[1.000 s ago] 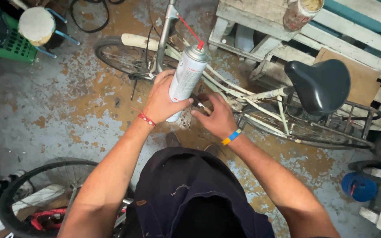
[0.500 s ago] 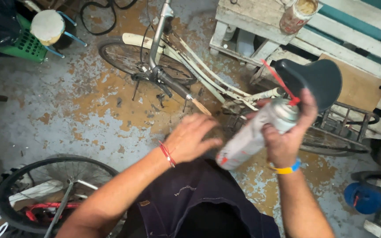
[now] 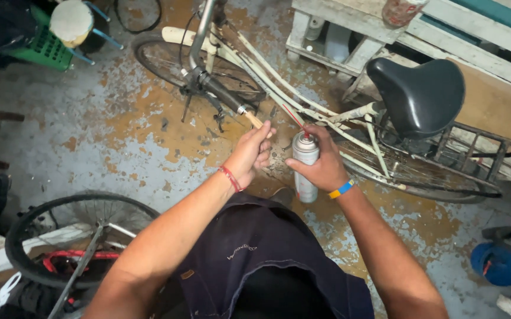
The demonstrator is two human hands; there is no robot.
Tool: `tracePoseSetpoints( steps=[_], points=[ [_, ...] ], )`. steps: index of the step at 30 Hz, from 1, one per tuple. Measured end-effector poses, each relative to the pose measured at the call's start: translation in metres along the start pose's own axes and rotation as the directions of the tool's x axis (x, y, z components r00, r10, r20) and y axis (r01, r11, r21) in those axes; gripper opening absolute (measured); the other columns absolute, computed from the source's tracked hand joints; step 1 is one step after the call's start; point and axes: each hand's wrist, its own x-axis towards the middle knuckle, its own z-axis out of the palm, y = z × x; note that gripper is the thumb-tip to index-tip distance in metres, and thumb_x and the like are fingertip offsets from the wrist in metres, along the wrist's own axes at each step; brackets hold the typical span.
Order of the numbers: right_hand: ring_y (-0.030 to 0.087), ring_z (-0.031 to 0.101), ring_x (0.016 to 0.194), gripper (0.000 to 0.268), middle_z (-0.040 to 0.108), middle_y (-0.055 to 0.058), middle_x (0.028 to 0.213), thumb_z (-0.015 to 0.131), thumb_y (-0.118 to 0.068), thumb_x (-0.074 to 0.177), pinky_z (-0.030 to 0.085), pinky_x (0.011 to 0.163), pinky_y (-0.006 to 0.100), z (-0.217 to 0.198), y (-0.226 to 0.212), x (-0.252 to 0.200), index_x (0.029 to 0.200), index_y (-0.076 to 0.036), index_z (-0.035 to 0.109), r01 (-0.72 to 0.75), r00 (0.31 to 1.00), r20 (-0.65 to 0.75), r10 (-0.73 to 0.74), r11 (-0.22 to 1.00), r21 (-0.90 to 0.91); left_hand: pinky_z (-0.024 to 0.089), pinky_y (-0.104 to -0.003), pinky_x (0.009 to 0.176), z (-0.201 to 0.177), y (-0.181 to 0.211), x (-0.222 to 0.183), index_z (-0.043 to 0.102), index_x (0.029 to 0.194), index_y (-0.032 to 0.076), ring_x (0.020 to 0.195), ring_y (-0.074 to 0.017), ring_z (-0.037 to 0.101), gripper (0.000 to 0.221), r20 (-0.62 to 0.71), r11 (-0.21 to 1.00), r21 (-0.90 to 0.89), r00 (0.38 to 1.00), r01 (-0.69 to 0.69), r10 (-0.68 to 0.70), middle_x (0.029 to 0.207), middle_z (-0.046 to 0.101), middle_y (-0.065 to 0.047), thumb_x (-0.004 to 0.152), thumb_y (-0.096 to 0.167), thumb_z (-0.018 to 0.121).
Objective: Lubricating and loosening bicycle handlebar grips using a spray lubricant and a screwdriver.
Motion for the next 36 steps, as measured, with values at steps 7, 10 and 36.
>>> tracePoseSetpoints(
  steps=[7,10,36],
  points=[
    [0.049,0.064,0.119,0.070,0.064,0.023,0.132,0.085,-0.030,0.089,0.053,0.098,0.060,0.007,0.012,0.024,0.145,-0.008,0.049,0.101,0.973,0.215,-0.087,0.994,-0.051,0.038,-0.015,0.050,0.001,-0.005,-0.002,0.049,0.106,0.017,0.052,0.0010,0.041,0.017,0.001,0.993,-0.096,0.998,0.062,-0.062,0.071,0.036,0.013,0.107,0.031,0.059],
    [0.048,0.066,0.115,0.073,0.065,0.022,0.127,0.089,-0.032,0.084,0.055,0.094,0.058,0.013,0.017,0.027,0.143,-0.009,0.052,0.166,0.969,0.190,-0.157,0.986,-0.027,0.039,-0.016,0.052,-0.001,0.001,-0.014,0.050,0.113,0.014,0.055,0.0006,0.040,0.014,0.048,0.997,-0.068,0.998,0.039,-0.036,0.074,0.035,0.012,0.106,0.024,0.057],
    [0.048,0.070,0.104,0.065,0.061,0.021,0.134,0.086,-0.030,0.087,0.061,0.079,0.055,0.028,0.022,0.055,0.139,-0.014,0.051,0.440,0.855,0.278,-0.439,0.896,0.061,0.042,-0.021,0.057,-0.009,0.001,-0.017,0.054,0.118,0.011,0.061,-0.0039,0.043,0.032,0.051,0.988,-0.149,0.998,0.045,-0.038,0.073,0.033,0.009,0.087,0.009,0.064]
  ],
)
